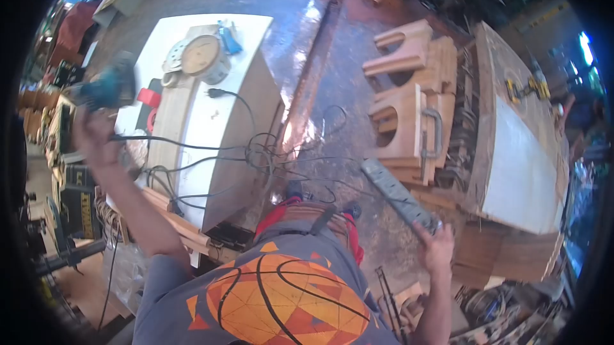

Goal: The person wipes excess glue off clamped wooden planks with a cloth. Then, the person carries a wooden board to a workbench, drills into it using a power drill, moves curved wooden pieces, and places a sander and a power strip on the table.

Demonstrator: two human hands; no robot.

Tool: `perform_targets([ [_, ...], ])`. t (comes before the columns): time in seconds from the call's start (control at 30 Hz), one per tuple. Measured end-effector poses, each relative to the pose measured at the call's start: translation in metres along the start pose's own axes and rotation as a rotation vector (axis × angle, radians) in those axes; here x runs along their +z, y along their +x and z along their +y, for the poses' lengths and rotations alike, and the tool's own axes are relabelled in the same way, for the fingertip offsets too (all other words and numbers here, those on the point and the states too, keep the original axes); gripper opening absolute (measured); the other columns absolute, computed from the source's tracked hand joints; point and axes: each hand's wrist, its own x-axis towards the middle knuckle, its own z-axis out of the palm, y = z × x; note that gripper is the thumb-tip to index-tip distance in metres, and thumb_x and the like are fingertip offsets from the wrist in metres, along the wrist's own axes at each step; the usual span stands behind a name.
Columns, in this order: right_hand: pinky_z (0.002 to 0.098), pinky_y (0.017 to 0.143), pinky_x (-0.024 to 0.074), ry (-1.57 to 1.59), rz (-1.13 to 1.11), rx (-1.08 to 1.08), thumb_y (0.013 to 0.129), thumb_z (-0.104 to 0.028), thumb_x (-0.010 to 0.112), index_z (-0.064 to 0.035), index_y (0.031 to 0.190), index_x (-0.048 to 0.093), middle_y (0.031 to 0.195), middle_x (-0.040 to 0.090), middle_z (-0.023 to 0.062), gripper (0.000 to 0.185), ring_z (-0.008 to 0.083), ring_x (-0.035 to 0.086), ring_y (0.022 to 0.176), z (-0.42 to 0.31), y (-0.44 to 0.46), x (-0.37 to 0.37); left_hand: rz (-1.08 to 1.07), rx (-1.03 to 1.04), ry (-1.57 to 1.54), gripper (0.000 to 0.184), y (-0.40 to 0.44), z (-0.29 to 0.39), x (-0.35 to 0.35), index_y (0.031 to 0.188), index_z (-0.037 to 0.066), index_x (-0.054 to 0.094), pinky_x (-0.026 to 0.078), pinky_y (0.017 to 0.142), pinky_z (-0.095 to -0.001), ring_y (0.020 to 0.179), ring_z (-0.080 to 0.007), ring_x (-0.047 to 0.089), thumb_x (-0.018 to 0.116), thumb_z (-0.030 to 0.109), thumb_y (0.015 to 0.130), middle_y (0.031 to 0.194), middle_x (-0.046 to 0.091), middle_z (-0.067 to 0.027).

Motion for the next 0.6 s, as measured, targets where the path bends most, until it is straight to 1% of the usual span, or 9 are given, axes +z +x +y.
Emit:
perform_targets([
  [0.03, 0.0474, 0.09, 0.0491, -0.036, 0.003, 0.064, 0.057, -0.001, 0.068, -0.0297, 0.121, 0.069, 0.132, 0.056, 0.0194, 0.07, 0.0394, 0.055, 0.103, 0.017, -0.013, 0.004, -0.324, 0.042, 0.008, 0.014, 0.007, 0.029, -0.019, 0.098, 0.002, 0.054, 0.024, 0.038, -0.0214, 0.045, -0.0056, 0.03, 0.057, 0.016, 0.1, 0.069, 0.04, 0.0],
  [0.07, 0.0477, 0.091, 0.0484, -0.041, 0.007, 0.121, 0.058, -0.001, 0.068, -0.0271, 0.122, 0.069, 0.132, 0.057, 0.0194, 0.07, 0.0393, 0.054, 0.107, 0.029, -0.026, 0.002, -0.223, -0.036, -0.123, 0.014, -0.002, 0.064, 0.001, 0.095, 0.003, 0.049, 0.029, 0.042, -0.0225, 0.048, -0.0066, 0.034, 0.052, 0.015, 0.1, 0.07, 0.04, -0.0025],
  [0.17, 0.0481, 0.092, 0.048, -0.14, 0.201, 0.227, 0.06, 0.001, 0.068, -0.0252, 0.124, 0.068, 0.132, 0.057, 0.0196, 0.069, 0.0393, 0.055, 0.107, 0.06, -0.071, 0.002, -0.732, -0.208, -0.193, 0.055, -0.061, 0.108, 0.095, 0.063, 0.017, 0.034, 0.033, 0.05, -0.0267, 0.046, -0.0083, 0.025, 0.063, 0.053, 0.094, 0.058, 0.03, 0.0046],
  [0.23, 0.0474, 0.09, 0.0476, -0.184, 0.367, 0.266, 0.062, 0.008, 0.065, -0.0229, 0.125, 0.068, 0.131, 0.058, 0.0201, 0.07, 0.0392, 0.057, 0.104, 0.092, -0.101, 0.001, -0.863, 0.215, -0.085, 0.05, -0.079, 0.132, 0.129, 0.064, 0.017, 0.03, 0.019, 0.042, -0.0254, 0.044, -0.0099, 0.02, 0.053, 0.04, 0.102, 0.055, 0.021, 0.0043],
  [0.33, 0.0469, 0.089, 0.0481, -0.338, 0.593, 0.357, 0.071, 0.006, 0.067, -0.0236, 0.129, 0.066, 0.132, 0.058, 0.0199, 0.066, 0.0393, 0.057, 0.106, 0.143, -0.15, -0.013, -0.849, 0.418, 0.163, 0.049, -0.12, 0.139, 0.165, 0.064, 0.018, 0.029, 0.017, 0.039, -0.0247, 0.042, -0.0085, 0.018, 0.05, 0.037, 0.104, 0.055, 0.02, 0.0054],
  [0.4, 0.0477, 0.09, 0.0476, -0.45, 0.733, 0.472, 0.079, 0.001, 0.072, -0.024, 0.133, 0.063, 0.133, 0.058, 0.0196, 0.061, 0.0398, 0.057, 0.109, 0.168, -0.177, -0.023, -0.523, 0.736, 0.33, 0.05, -0.166, 0.114, 0.19, 0.064, 0.019, 0.029, 0.015, 0.036, -0.0238, 0.04, -0.0071, 0.016, 0.051, 0.039, 0.104, 0.055, 0.019, 0.006],
  [0.5, 0.0476, 0.088, 0.0482, -0.476, 0.996, 0.685, 0.082, -0.001, 0.072, -0.0208, 0.135, 0.061, 0.134, 0.058, 0.0193, 0.057, 0.0385, 0.057, 0.112, 0.219, -0.221, -0.027, -0.668, 0.517, 0.191, 0.05, -0.206, 0.097, 0.194, 0.064, 0.02, 0.029, 0.013, 0.033, -0.0226, 0.039, -0.0067, 0.013, 0.053, 0.04, 0.103, 0.054, 0.018, 0.0063],
  [0.57, 0.0433, 0.083, 0.0506, -0.439, 1.033, 0.722, 0.086, -0.006, 0.071, -0.0165, 0.136, 0.06, 0.128, 0.062, 0.02, 0.053, 0.0345, 0.062, 0.104, 0.246, -0.239, -0.037, -0.5, 0.647, 0.284, 0.05, -0.209, 0.083, 0.183, 0.064, 0.02, 0.028, 0.016, 0.032, -0.0215, 0.038, -0.0073, 0.015, 0.056, 0.039, 0.101, 0.053, 0.016, 0.0074],
  [0.6, 0.0412, 0.08, 0.0511, -0.242, 1.058, 0.911, 0.087, -0.007, 0.07, -0.0141, 0.136, 0.06, 0.122, 0.064, 0.0204, 0.051, 0.033, 0.064, 0.099, 0.265, -0.249, -0.037, -0.392, 0.669, 0.319, 0.029, -0.178, 0.091, 0.153, 0.076, 0.01, 0.042, 0.024, 0.042, -0.0238, 0.049, -0.009, 0.029, 0.053, 0.023, 0.1, 0.064, 0.029, 0.0045],
])
